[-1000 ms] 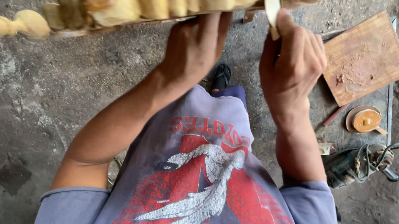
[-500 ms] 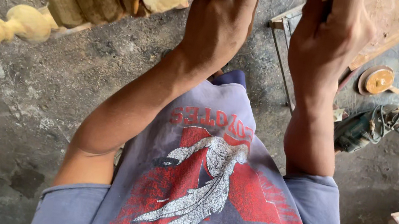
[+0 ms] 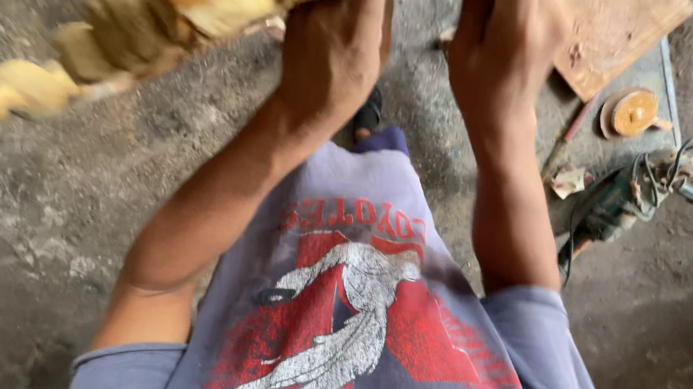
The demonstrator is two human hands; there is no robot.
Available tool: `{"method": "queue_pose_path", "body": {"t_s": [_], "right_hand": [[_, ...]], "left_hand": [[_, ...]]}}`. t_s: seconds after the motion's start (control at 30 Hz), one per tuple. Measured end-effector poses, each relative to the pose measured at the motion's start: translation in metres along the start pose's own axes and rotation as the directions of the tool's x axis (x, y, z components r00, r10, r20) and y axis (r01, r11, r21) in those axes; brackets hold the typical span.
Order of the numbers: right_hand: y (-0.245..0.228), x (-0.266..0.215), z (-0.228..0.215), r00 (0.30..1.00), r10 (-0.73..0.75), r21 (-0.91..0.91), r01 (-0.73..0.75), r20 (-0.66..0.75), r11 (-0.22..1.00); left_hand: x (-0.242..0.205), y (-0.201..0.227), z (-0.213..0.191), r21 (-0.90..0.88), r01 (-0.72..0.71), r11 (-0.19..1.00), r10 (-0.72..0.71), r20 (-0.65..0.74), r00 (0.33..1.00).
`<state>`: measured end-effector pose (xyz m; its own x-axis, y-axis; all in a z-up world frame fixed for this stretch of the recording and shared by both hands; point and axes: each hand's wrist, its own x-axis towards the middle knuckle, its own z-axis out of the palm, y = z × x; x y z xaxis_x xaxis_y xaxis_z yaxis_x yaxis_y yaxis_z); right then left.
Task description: The person sands the intricate carvings and flat surfaces of a wooden chair backrest using a piece of sandpaper.
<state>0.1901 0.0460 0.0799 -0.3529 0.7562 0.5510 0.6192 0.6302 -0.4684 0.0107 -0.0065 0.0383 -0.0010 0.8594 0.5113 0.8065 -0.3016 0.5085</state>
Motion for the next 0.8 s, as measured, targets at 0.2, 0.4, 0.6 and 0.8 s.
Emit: {"method": "queue_pose_path", "body": {"t_s": [0.2, 0.4, 0.6, 0.8], "right_hand": [[-0.026, -0.010, -0.063, 0.988, -0.107, -0.008, 0.107, -0.108, 0.994], [0.004, 0.017, 0.003, 0.984, -0.179, -0.092, 0.177, -0.009, 0.980], [-0.020, -0.022, -0.078, 0.997, -0.066, -0.018, 0.067, 0.035, 0.998], [0.007, 0.017, -0.007, 0.990, -0.139, 0.050, 0.139, -0.008, 0.989]], "left_hand": [[0.006, 0.007, 0.004, 0.288, -0.005, 0.957, 0.000, 0.020, 1.000], [0.006, 0.004, -0.009, 0.079, -0.047, 0.996, 0.053, -0.080, 0.995], [0.006, 0.009, -0.002, 0.220, 0.011, 0.976, 0.016, -0.118, 0.993], [0.006, 0.012, -0.009, 0.081, 0.018, 0.997, -0.011, -0.092, 0.996]]}}
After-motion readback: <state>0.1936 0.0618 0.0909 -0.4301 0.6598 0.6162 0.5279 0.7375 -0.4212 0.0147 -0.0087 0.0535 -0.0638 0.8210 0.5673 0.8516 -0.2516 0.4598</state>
